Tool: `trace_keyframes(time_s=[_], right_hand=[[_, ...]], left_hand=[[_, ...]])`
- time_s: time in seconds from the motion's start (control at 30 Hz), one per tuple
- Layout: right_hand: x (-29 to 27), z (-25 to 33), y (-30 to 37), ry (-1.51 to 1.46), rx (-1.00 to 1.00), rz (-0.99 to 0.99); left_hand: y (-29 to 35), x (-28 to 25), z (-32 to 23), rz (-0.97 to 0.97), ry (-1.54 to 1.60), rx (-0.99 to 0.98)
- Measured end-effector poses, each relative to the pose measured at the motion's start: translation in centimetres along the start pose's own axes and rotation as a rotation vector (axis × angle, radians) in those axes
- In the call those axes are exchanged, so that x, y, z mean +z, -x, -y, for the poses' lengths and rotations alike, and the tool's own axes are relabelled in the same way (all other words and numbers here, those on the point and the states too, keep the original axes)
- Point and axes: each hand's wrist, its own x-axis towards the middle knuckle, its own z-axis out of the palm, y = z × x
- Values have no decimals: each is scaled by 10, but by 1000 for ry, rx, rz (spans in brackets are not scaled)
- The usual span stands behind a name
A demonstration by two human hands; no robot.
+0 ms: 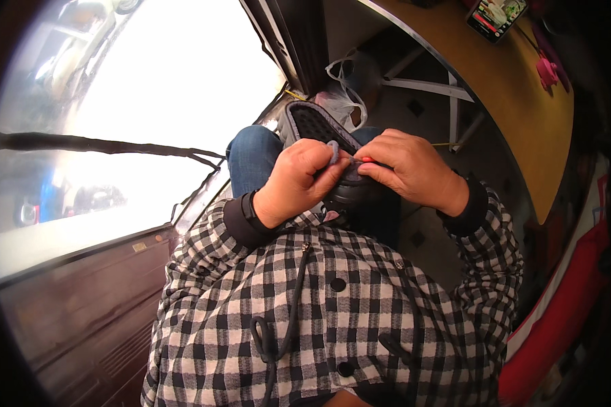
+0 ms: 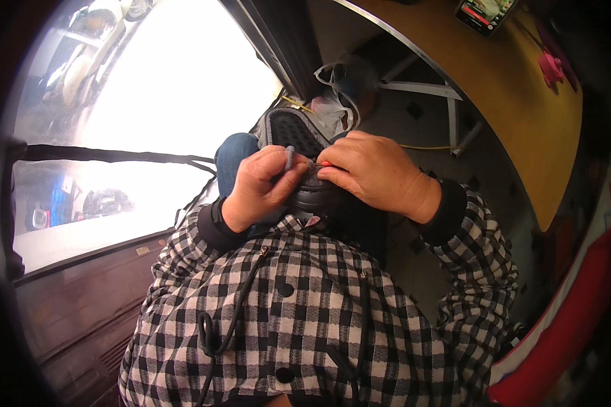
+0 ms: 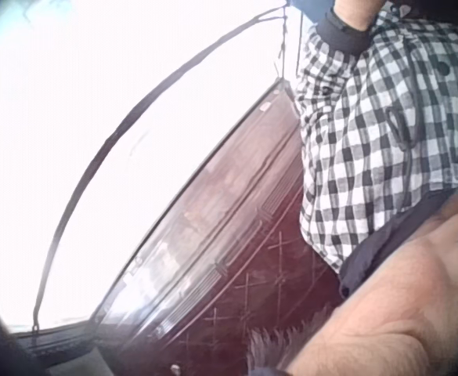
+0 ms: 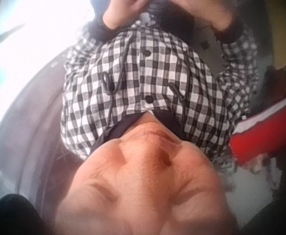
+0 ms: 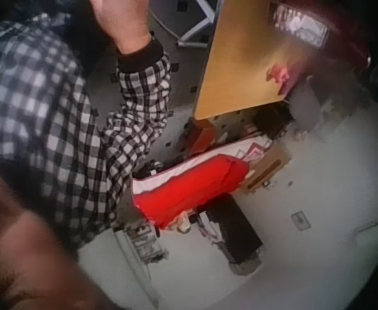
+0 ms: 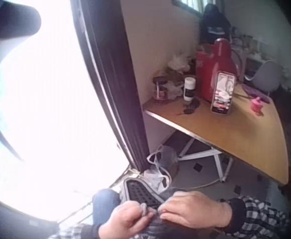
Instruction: The person holds a dark slip-on shoe on their lap and uses a red-handled screwdriver to pry and separate the upper fabric from the sole. They repeatedly insert the tool along the seam, lift the fabric, and adjust the shoe position while working on the same area.
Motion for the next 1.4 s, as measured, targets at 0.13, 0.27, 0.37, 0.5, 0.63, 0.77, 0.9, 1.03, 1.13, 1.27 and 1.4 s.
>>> trace_keyframes(time_s=[0.13,0.27,0.37,0.5,0.63,0.77,0.9,1.03,1.13,1.27,1.4], right_hand=[[16,-6,17,-106,26,-78],[35,-11,32,-386,158,-64],[46,-15,38,-521,170,-85],[56,-18,41,-706,166,-94],[64,-21,50,-843,154,-14],[71,-24,60,-838,131,5],[68,-24,63,-824,153,51],[55,-16,58,-760,183,113],[41,-7,57,-736,256,123],[35,-3,48,-495,20,48],[34,6,48,-431,63,33]], left_hand=[[6,11,2,27,-112,82],[8,10,5,218,27,-18],[6,-4,9,277,109,12],[12,-19,8,434,290,-237],[22,-20,6,509,447,-319],[26,-21,8,684,491,-424],[28,-22,13,670,434,-346],[32,-20,11,639,516,-410],[34,-17,8,615,617,-507],[36,-16,8,562,612,-513],[40,-13,7,434,608,-547]])
